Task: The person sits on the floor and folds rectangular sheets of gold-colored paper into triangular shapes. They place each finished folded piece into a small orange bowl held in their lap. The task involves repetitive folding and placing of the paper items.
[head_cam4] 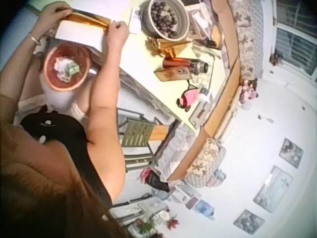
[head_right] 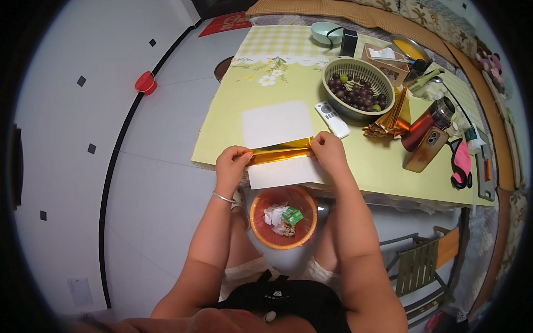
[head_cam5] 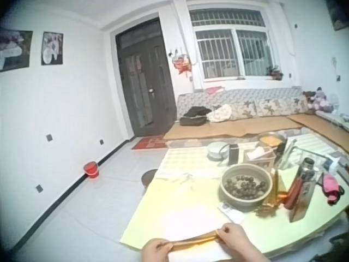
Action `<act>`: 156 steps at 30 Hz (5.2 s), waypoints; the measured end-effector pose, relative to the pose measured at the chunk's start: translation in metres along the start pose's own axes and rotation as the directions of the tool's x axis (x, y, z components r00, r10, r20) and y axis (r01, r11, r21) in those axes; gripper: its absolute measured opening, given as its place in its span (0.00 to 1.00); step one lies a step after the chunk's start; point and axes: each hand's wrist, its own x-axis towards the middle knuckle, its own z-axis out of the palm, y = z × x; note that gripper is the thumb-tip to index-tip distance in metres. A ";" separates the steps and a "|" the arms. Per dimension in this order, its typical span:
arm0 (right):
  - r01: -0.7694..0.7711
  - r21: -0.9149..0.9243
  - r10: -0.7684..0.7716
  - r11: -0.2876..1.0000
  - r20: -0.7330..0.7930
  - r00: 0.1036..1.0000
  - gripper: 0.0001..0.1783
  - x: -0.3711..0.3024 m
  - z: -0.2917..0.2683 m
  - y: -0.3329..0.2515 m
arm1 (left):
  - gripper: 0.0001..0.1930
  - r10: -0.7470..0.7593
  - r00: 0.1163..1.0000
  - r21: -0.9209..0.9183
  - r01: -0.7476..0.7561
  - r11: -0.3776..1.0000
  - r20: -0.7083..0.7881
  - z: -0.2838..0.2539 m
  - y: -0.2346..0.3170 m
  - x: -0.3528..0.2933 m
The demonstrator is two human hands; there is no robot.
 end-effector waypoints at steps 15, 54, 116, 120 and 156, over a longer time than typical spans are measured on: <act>-0.005 -0.132 0.000 0.991 -0.032 0.999 0.10 -0.001 -0.007 -0.001 | 0.10 0.129 0.991 0.263 -0.115 0.958 -0.040 0.005 0.019 -0.002; 0.127 -0.669 -0.237 0.733 -0.076 0.968 0.06 -0.015 0.001 -0.011 | 0.11 0.228 0.967 0.493 -0.256 0.831 0.117 0.010 0.025 -0.009; 0.478 -0.798 -0.492 0.366 0.271 0.828 0.32 -0.062 0.005 0.031 | 0.48 0.048 0.965 0.886 -0.255 0.388 0.256 0.017 0.046 -0.076; 0.491 -0.812 -0.602 0.315 0.229 0.765 0.19 -0.072 0.011 0.021 | 0.33 0.390 0.862 0.854 -0.444 0.272 0.324 0.024 0.053 -0.087; 0.764 -0.556 -0.748 0.326 0.343 0.569 0.38 -0.135 -0.038 0.017 | 0.13 -0.251 0.595 -0.089 0.482 0.871 0.764 -0.013 0.056 -0.041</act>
